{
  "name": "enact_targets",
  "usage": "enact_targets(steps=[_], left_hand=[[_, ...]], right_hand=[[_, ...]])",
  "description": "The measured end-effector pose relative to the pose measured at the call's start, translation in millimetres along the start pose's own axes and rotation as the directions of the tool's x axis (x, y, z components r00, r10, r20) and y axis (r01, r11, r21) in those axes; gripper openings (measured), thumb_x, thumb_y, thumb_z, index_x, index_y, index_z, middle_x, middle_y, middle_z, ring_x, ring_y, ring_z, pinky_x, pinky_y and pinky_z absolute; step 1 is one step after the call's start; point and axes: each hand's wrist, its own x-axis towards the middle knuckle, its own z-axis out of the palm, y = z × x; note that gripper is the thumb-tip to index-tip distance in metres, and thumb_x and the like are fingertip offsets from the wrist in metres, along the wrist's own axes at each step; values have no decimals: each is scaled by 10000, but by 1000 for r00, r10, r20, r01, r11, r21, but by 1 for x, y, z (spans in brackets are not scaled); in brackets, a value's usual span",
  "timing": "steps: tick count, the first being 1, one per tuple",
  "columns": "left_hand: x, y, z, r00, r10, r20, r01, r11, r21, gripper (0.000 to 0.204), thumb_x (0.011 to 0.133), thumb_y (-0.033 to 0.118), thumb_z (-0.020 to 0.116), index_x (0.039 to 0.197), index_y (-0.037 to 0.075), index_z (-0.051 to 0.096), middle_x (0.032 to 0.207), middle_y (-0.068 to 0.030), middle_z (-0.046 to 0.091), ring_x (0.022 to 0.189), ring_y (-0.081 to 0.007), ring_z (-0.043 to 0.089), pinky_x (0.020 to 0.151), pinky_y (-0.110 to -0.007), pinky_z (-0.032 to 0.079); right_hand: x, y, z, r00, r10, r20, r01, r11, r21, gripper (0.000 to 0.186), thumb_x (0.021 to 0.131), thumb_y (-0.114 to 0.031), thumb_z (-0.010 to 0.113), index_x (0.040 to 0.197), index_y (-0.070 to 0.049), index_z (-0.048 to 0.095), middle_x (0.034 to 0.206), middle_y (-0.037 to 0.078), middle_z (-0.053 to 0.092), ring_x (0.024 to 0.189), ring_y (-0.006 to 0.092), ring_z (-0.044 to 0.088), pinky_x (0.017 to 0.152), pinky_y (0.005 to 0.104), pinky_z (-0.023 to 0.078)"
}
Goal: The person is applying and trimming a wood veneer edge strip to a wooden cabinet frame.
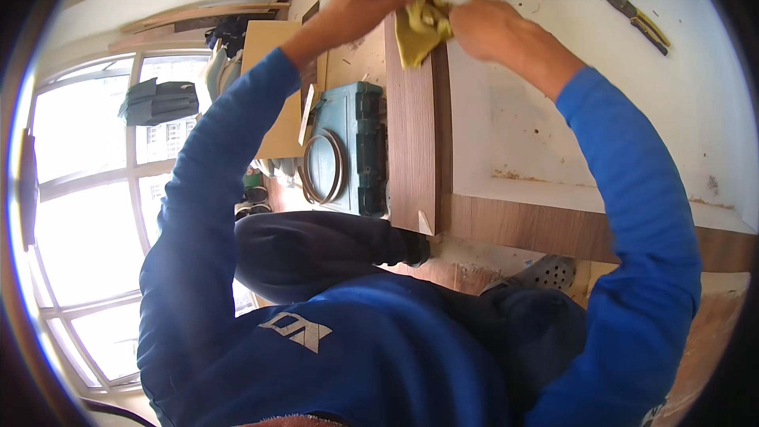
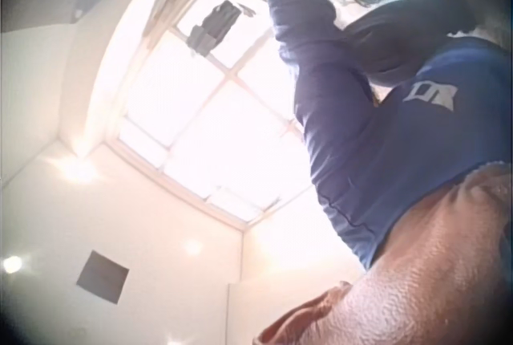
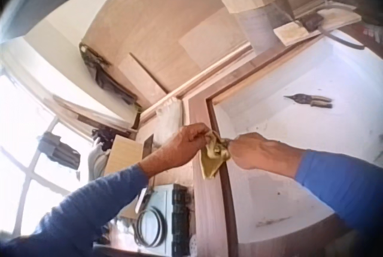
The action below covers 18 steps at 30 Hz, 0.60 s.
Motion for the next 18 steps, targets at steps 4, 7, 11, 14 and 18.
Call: enact_targets(steps=[4, 7, 11, 14, 18], left_hand=[[-4, 16, -2, 992, -125, -13, 125, 990, 58, 219, 991, 203, 608, 1118, 34, 664, 839, -97, 648, 800, -155, 613, 790, -331, 502], [-52, 19, 8, 990, -36, 139, 35, 999, 6, 231, 965, 238, 621, 1089, 49, 671, 839, -164, 677, 752, -321, 665, 710, -389, 534], [-132, 63, 15, 929, 153, 336, -58, 960, -275, 160, 953, 77, 597, 1091, 30, 664, 877, -186, 668, 827, -358, 688, 740, -426, 544], [-162, 96, 15, 886, 130, 444, 43, 932, -359, 178, 934, 17, 597, 1100, 11, 661, 916, -194, 673, 888, -367, 687, 780, -424, 547], [-154, 104, 16, 852, 96, 515, 152, 896, -417, 183, 943, 10, 599, 1115, 3, 662, 995, -175, 691, 945, -347, 681, 830, -393, 541]], right_hand=[[10, -8, 5, 999, 48, 18, -50, 993, 108, 199, 889, -50, 515, 896, 38, 693, 916, 238, 726, 841, 388, 715, 721, 485, 570], [-31, -33, 31, 996, 11, -88, 7, 977, 211, 185, 888, -11, 466, 990, 54, 605, 824, 255, 696, 796, 431, 690, 715, 507, 556], [-133, -69, 32, 990, -101, 96, 69, 955, 289, 153, 879, -80, 549, 978, 35, 576, 806, 196, 707, 775, 390, 707, 708, 491, 564], [-169, -81, 17, 963, -186, 195, 129, 953, 275, 143, 862, -64, 563, 969, 26, 594, 802, 204, 707, 772, 383, 712, 705, 488, 565], [-165, -68, 11, 942, -258, 214, 203, 947, 248, 112, 832, -71, 599, 883, 6, 663, 805, 195, 717, 795, 365, 722, 699, 473, 571]])
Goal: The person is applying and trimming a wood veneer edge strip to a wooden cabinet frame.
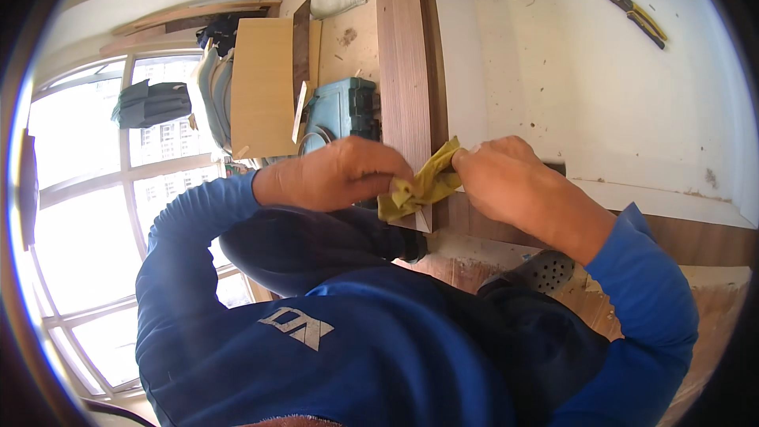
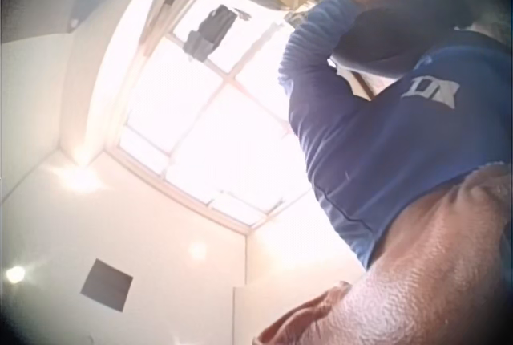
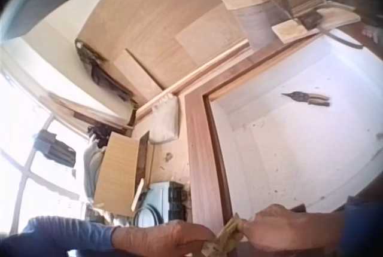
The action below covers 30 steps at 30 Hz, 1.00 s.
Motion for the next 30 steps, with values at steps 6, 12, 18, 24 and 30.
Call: enact_targets(steps=[6, 12, 18, 24, 30], left_hand=[[40, -19, -51, 979, -59, -195, 89, 985, 146, 174, 995, 105, 599, 1131, 18, 662, 905, -110, 682, 835, -163, 658, 777, -326, 535], [88, -52, -115, 885, 15, -465, 155, 933, 325, 250, 1011, 202, 640, 1148, -5, 656, 916, -31, 678, 845, -69, 596, 784, -268, 509], [45, -32, -74, 947, -2, -321, 111, 941, 321, 197, 965, 134, 631, 1127, 30, 676, 882, -117, 691, 791, -195, 647, 761, -338, 527], [3, -11, -19, 995, 98, -33, -96, 992, 81, 188, 929, -1, 616, 1112, -10, 657, 977, -185, 688, 929, -359, 684, 826, -396, 544], [-13, -2, -2, 994, 105, 9, -105, 993, 44, 206, 918, -8, 618, 1121, -1, 654, 1013, -196, 672, 950, -383, 661, 825, -420, 532]], right_hand=[[47, 43, -13, 998, -39, -58, 25, 974, -226, 112, 807, -70, 627, 803, -37, 734, 825, 182, 729, 813, 345, 726, 713, 441, 589], [108, 71, -33, 938, 124, -323, -174, 976, -132, 200, 879, -96, 546, 821, 7, 708, 828, 203, 723, 800, 380, 712, 724, 481, 576], [66, 18, -7, 976, 177, -130, -162, 980, 115, 196, 899, -60, 491, 949, 84, 615, 814, 280, 688, 785, 436, 697, 715, 508, 565], [9, -30, 12, 976, 189, 107, -207, 959, 196, 180, 848, -59, 530, 939, 58, 632, 797, 262, 694, 782, 424, 701, 715, 503, 565], [-5, -43, 15, 983, 184, 30, -185, 981, 57, 185, 853, -98, 578, 924, 35, 687, 803, 213, 718, 775, 364, 724, 713, 461, 583]])
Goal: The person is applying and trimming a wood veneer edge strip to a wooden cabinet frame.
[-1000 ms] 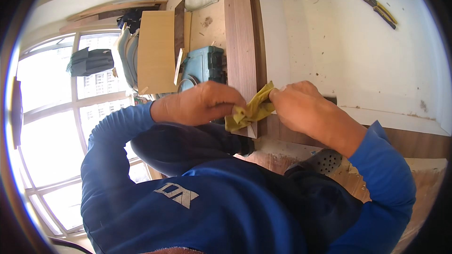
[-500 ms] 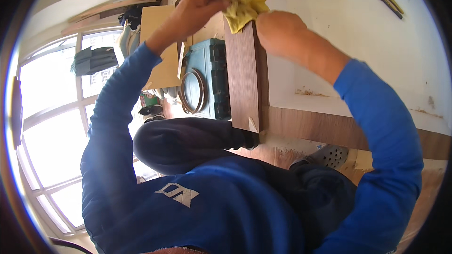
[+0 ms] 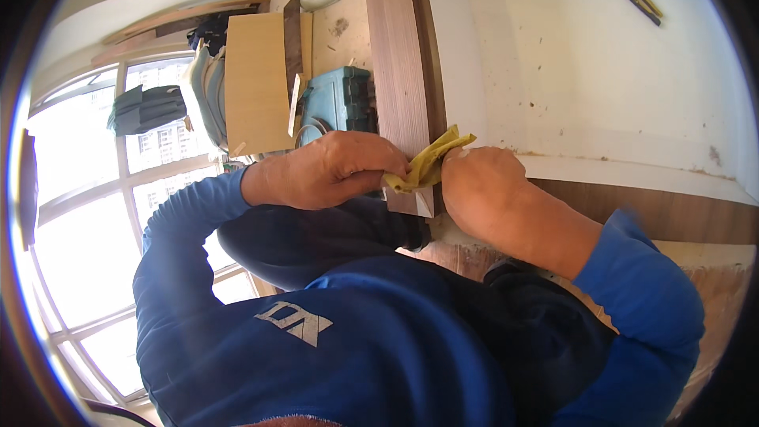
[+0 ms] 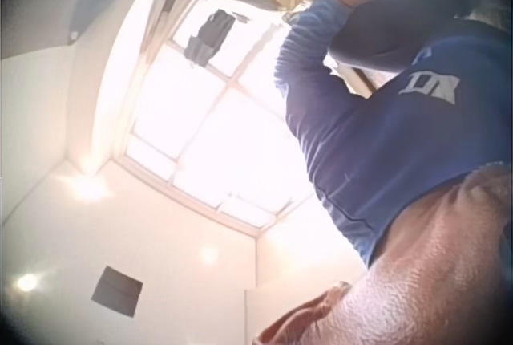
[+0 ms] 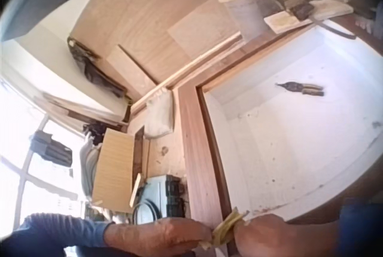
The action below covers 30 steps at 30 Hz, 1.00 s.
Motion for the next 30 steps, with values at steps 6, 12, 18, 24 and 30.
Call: enact_targets(steps=[6, 12, 18, 24, 30], left_hand=[[30, -5, -26, 978, -66, -198, 92, 988, 126, 206, 925, 13, 614, 1124, -16, 657, 1002, -186, 681, 918, -337, 673, 834, -398, 533], [83, -46, -80, 864, -224, -450, 278, 959, 57, 199, 939, 101, 637, 1089, -24, 677, 863, -127, 674, 812, -169, 642, 780, -316, 519], [142, -75, -145, 755, 10, -656, 269, 907, 324, 275, 950, 222, 624, 1099, -1, 686, 887, -151, 709, 826, -271, 670, 795, -364, 517], [167, -104, -184, 533, 34, -845, 345, 904, 253, 286, 915, 236, 620, 1079, 11, 686, 953, -233, 707, 912, -410, 678, 823, -455, 527], [117, -96, -140, 751, -104, -652, 335, 911, 241, 273, 961, 221, 623, 1095, -6, 693, 913, -162, 725, 851, -226, 685, 799, -363, 532]], right_hand=[[52, 55, -24, 991, -49, -128, 39, 996, -80, 162, 871, -64, 551, 936, 32, 664, 788, 202, 711, 789, 365, 721, 701, 452, 580], [123, 77, -60, 955, 43, -293, -82, 989, -121, 193, 880, -66, 544, 941, 15, 708, 927, 221, 737, 880, 370, 729, 761, 465, 578], [212, 93, -116, 914, 193, -357, -225, 973, -52, 240, 895, -76, 555, 1024, -15, 748, 1077, 189, 742, 1003, 352, 720, 813, 454, 581], [261, 117, -154, 900, 247, -360, -259, 966, 17, 268, 894, -74, 518, 1032, 18, 729, 1061, 247, 728, 990, 394, 712, 822, 478, 572], [201, 110, -109, 952, 141, -272, -166, 984, -70, 211, 899, -115, 549, 1002, -18, 706, 998, 200, 742, 959, 377, 719, 786, 474, 573]])
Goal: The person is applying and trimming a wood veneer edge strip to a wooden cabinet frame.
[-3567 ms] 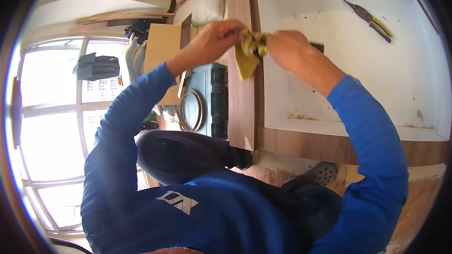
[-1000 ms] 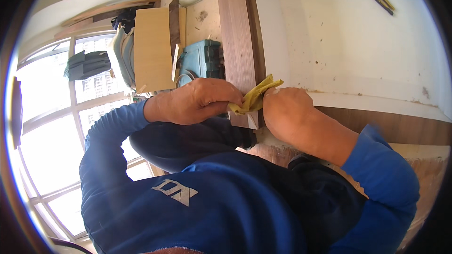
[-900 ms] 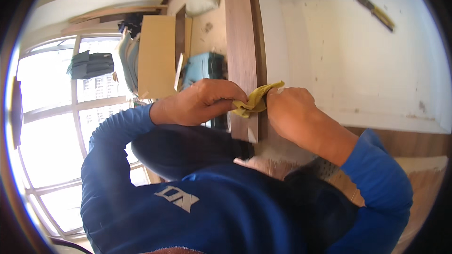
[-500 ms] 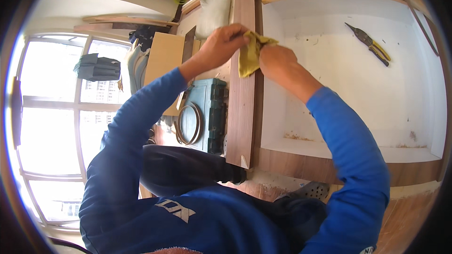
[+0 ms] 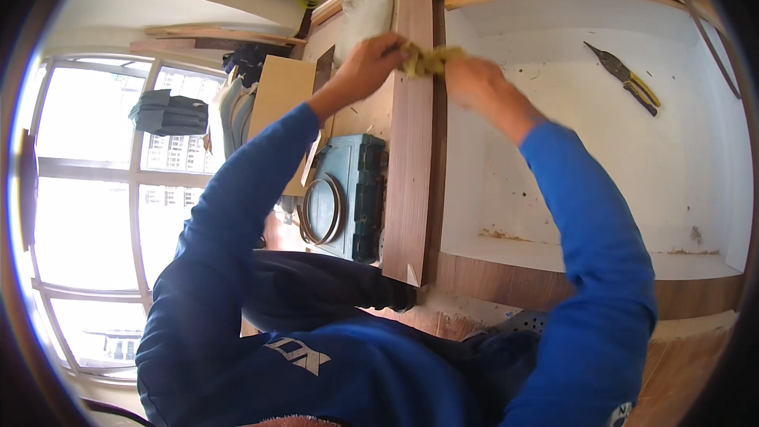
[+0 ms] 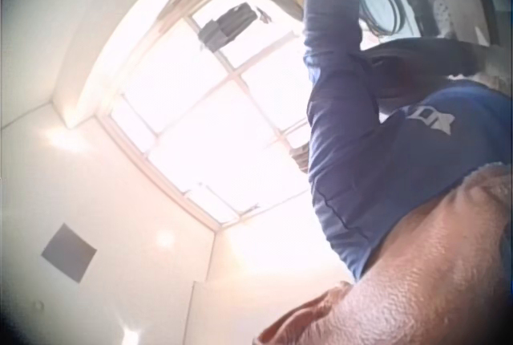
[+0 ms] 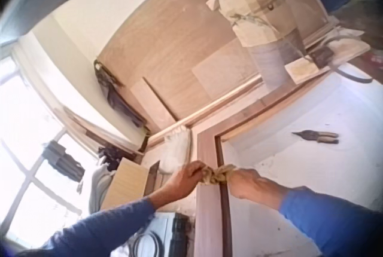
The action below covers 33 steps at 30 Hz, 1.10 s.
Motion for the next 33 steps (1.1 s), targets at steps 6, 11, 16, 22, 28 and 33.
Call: enact_targets(steps=[6, 11, 16, 22, 28, 33], left_hand=[[-116, 47, -5, 932, 33, 360, 32, 985, -172, 173, 970, 107, 601, 1095, 5, 665, 874, -152, 682, 823, -222, 678, 779, -352, 537], [-124, 74, 0, 921, 70, 384, 31, 968, -250, 177, 975, 141, 612, 1088, 11, 657, 862, -157, 659, 771, -230, 624, 747, -354, 521], [-40, 34, 5, 988, -153, 16, 119, 698, -706, 212, 1028, 165, 535, 1154, 7, 600, 1050, -59, 668, 973, -161, 637, 912, -328, 528], [13, 30, -32, 982, -184, 35, 84, 269, -959, 214, 1082, 134, 424, 1238, 19, 516, 1281, -124, 601, 1129, -247, 629, 1044, -401, 506], [23, 27, -28, 983, -151, 107, 138, 213, -967, 206, 1071, 101, 448, 1248, 30, 527, 1241, -117, 602, 1128, -241, 628, 1017, -390, 524], [35, 4, -1, 910, -409, 70, 271, 457, -847, 198, 1040, 68, 487, 1206, -2, 570, 1177, -136, 639, 1041, -245, 673, 924, -378, 577]], right_hand=[[-151, -34, 33, 970, -195, 142, 173, 973, 155, 182, 891, -78, 517, 954, 7, 665, 886, 211, 729, 876, 393, 715, 760, 512, 563], [-145, -26, 27, 954, -186, 234, 157, 978, 139, 194, 878, -63, 520, 978, 24, 662, 860, 229, 721, 865, 400, 712, 767, 497, 568], [-94, -1, -4, 985, -123, -125, 131, 990, 54, 217, 902, -39, 494, 1049, 40, 632, 900, 242, 717, 858, 425, 702, 764, 512, 561], [-99, 29, -1, 966, 162, -201, -12, 806, 592, 282, 1055, -193, 445, 1011, 40, 597, 763, 182, 652, 678, 344, 642, 656, 466, 507], [-115, 10, -35, 928, 183, -325, 69, 772, 632, 252, 1039, -210, 472, 1022, 12, 588, 845, 248, 640, 761, 417, 613, 711, 474, 472], [-96, 11, -25, 927, 112, -358, 86, 866, 493, 291, 1055, -220, 469, 950, 37, 559, 665, 125, 513, 538, 228, 527, 566, 395, 445]])
